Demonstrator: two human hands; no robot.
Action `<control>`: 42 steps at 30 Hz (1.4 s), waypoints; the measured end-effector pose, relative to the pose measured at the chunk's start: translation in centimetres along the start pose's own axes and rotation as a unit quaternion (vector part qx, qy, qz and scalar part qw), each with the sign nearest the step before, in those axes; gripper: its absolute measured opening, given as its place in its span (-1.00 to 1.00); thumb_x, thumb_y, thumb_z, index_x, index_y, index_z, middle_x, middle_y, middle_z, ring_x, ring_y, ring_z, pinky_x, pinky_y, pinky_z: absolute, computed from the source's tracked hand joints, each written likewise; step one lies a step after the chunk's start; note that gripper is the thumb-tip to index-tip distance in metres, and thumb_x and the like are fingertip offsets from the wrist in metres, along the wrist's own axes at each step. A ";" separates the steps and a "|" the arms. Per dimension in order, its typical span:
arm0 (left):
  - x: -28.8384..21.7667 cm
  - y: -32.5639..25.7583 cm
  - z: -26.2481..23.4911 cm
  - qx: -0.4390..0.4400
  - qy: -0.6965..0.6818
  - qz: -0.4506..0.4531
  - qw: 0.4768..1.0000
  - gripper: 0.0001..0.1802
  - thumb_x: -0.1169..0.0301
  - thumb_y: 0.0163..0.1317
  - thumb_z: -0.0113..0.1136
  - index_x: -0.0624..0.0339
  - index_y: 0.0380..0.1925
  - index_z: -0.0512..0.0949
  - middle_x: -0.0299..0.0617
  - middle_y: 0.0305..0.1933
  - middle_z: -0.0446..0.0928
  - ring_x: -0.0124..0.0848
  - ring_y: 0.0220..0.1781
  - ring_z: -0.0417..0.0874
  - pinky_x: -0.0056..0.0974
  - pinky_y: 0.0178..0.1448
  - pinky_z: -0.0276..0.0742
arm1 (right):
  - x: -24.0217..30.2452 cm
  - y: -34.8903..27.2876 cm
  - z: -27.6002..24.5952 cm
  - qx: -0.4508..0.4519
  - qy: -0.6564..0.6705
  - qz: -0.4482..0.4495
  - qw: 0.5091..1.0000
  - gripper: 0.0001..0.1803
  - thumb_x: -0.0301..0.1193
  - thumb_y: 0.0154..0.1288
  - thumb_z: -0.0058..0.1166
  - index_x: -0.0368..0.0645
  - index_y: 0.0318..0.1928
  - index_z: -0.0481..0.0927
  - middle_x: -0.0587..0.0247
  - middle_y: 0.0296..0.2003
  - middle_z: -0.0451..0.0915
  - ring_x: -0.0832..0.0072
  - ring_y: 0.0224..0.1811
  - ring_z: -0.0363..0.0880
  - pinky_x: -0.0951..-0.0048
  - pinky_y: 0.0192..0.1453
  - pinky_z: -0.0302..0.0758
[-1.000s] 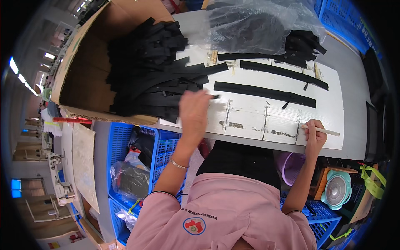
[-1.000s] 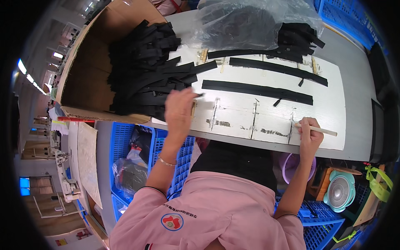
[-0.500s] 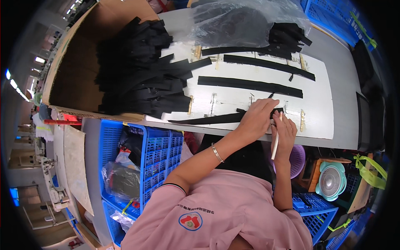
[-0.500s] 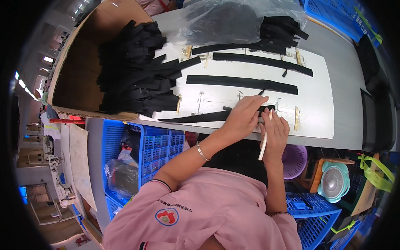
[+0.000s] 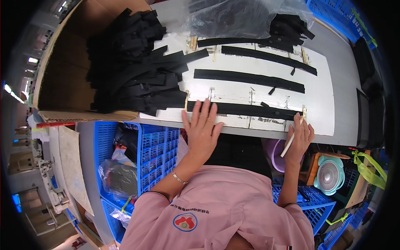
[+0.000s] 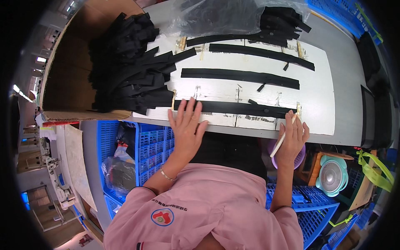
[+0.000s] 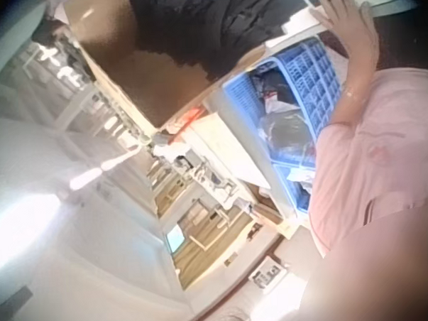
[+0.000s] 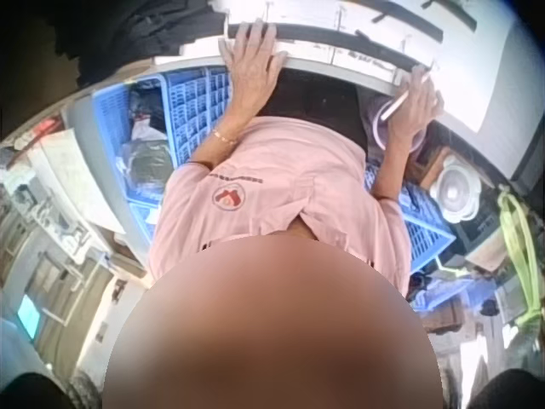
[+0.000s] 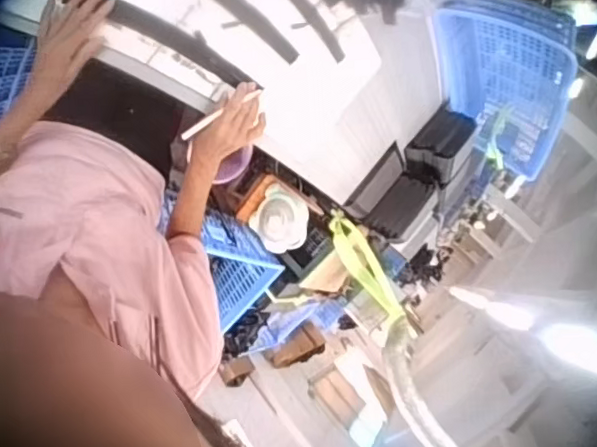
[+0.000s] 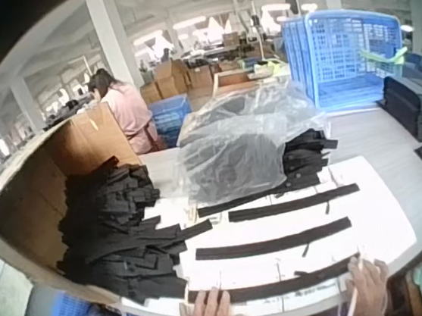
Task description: Marking black fabric strips with a pen using a template board at a workbench.
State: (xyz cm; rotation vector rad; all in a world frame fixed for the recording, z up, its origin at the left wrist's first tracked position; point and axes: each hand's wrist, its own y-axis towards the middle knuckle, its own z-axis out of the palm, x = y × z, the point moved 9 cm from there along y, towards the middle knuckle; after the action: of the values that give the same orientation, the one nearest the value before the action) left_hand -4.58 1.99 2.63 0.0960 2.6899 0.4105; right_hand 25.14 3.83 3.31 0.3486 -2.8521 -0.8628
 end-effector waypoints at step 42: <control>2.7 0.7 -0.6 -0.017 -0.030 -0.024 0.999 -0.24 0.11 0.32 0.35 0.24 0.44 0.39 0.14 0.56 0.28 0.03 0.63 0.20 0.28 0.62 -0.16 | 18.0 9.4 8.4 0.173 0.519 0.088 0.833 -0.80 -0.42 0.54 0.13 -0.30 -0.10 0.74 0.31 -0.31 0.71 0.68 -0.38 0.56 0.61 -0.33 0.46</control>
State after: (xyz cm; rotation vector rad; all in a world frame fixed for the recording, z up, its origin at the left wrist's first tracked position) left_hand -7.23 2.82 2.29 0.0322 2.6202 0.4309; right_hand 4.44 11.12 2.89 0.4105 -1.9190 -0.0197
